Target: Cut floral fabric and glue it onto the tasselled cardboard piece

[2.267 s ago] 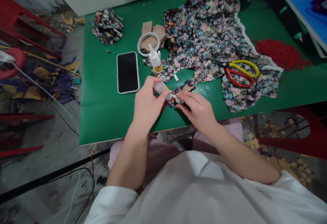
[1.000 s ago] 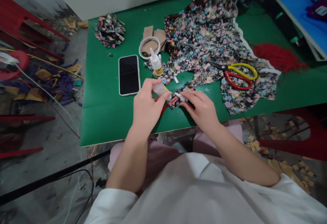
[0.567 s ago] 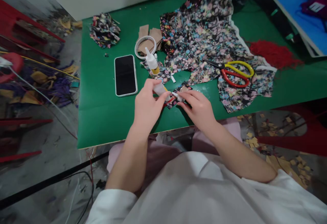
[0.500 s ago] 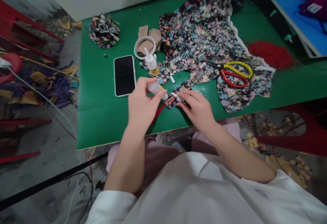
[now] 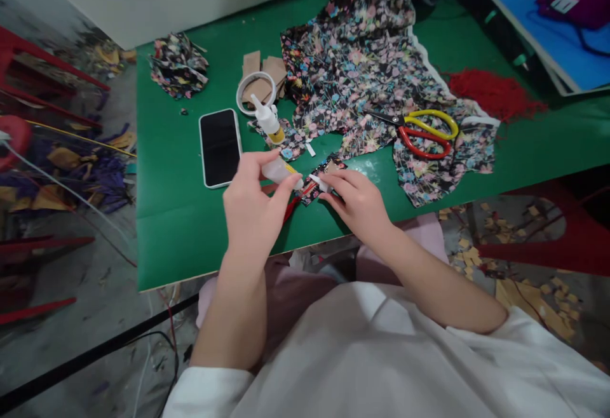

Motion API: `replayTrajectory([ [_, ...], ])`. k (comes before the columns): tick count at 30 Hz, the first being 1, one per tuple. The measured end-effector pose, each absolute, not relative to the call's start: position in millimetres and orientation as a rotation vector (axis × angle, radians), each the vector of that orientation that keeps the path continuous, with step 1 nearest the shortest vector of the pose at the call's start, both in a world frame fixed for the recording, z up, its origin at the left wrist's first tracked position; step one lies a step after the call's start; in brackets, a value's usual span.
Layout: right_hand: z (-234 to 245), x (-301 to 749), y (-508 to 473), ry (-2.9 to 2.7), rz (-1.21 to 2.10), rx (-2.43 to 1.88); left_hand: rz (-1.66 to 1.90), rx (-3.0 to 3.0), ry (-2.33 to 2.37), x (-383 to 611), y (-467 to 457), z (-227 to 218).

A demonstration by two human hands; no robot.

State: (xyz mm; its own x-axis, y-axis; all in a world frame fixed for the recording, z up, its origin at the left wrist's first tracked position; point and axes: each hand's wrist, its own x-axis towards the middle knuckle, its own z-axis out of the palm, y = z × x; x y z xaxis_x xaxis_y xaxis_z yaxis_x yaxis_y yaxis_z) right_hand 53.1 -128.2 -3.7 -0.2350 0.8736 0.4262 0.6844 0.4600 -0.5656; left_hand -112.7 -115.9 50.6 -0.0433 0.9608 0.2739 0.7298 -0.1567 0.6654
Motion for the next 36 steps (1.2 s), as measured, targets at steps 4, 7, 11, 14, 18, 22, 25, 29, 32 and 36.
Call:
replayTrajectory([
  [4,-3.0,52.8,-128.3,-2.002,0.347,-1.323,0.946,1.945,1.796,-111.6,-115.4,48.1],
  [7,-2.6,52.4,-128.4,-1.998,0.376,-1.315,1.016,1.918,1.829,-111.2,-113.6,44.9],
  [11,-3.4,52.8,-128.4,-2.008,0.345,-1.316,0.946,1.921,1.795,-112.6,-109.9,43.7],
  [14,-4.7,53.1,-128.1,-2.01,0.32,-1.313,1.032,1.867,1.825,-115.7,-109.5,46.8],
  [18,-5.3,52.6,-127.8,-2.012,0.298,-1.305,1.106,1.832,1.83,-117.0,-110.9,47.6],
  [22,-4.6,52.3,-128.3,-2.015,0.329,-1.328,1.004,1.89,1.823,-111.7,-111.8,43.8],
  [25,-4.9,52.6,-128.3,-2.018,0.32,-1.309,0.887,1.967,1.802,-109.3,-112.2,44.6],
  [29,-5.5,53.0,-128.0,-2.016,0.313,-1.303,1.049,1.909,1.838,-112.4,-113.0,49.5],
  [32,-5.5,53.1,-128.1,-2.012,0.333,-1.294,1.114,1.858,1.846,-114.1,-112.9,49.8],
  [36,-5.6,52.6,-128.2,-2.016,0.33,-1.312,0.893,1.964,1.83,-111.7,-110.5,45.8],
])
